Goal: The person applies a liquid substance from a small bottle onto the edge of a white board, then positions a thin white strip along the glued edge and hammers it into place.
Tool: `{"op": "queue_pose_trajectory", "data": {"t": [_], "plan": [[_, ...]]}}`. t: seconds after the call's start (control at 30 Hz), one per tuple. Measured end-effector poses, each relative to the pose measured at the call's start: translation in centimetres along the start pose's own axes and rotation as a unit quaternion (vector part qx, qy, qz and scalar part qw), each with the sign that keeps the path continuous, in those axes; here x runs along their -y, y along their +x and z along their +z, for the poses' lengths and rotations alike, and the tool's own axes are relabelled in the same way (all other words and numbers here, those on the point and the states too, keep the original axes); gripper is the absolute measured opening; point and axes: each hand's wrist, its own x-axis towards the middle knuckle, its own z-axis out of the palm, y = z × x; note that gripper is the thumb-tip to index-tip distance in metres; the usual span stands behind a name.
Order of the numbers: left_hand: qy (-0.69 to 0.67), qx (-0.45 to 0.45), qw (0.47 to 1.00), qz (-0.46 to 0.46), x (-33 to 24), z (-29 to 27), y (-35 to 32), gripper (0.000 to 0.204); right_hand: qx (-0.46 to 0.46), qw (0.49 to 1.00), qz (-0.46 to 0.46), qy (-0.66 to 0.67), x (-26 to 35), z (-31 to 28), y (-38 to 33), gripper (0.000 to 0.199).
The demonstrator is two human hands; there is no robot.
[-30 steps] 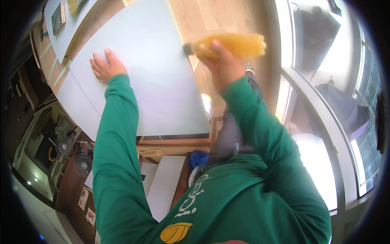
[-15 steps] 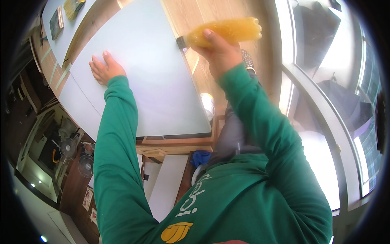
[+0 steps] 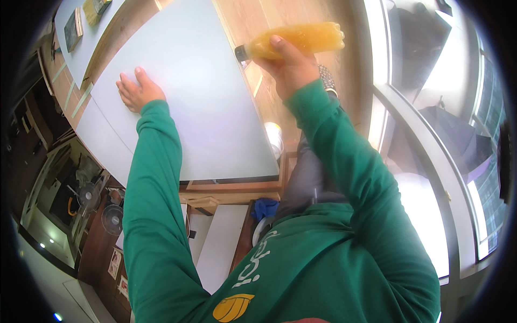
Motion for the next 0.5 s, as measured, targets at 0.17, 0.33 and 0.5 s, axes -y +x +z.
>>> {"op": "queue_pose_trajectory", "data": {"t": [0.17, 0.33, 0.5], "plan": [[-0.005, 0.003, 1.000, -0.002, -0.1, -0.1, -0.1, 0.072, -0.036, 0.997, 0.067, -0.020, -1.2, -4.0, -4.6, 0.041], [0.005, 0.003, 1.000, -0.002, 0.0, -0.1, 0.0, 0.072, -0.090, 0.990, 0.107, -0.014, -1.3, -4.8, -7.5, 0.042], [-0.002, 0.002, 1.000, -0.001, -0.1, 0.0, 0.0, 0.072, -0.019, 0.999, 0.049, 0.001, -0.6, -1.6, -2.0, 0.039]]}}
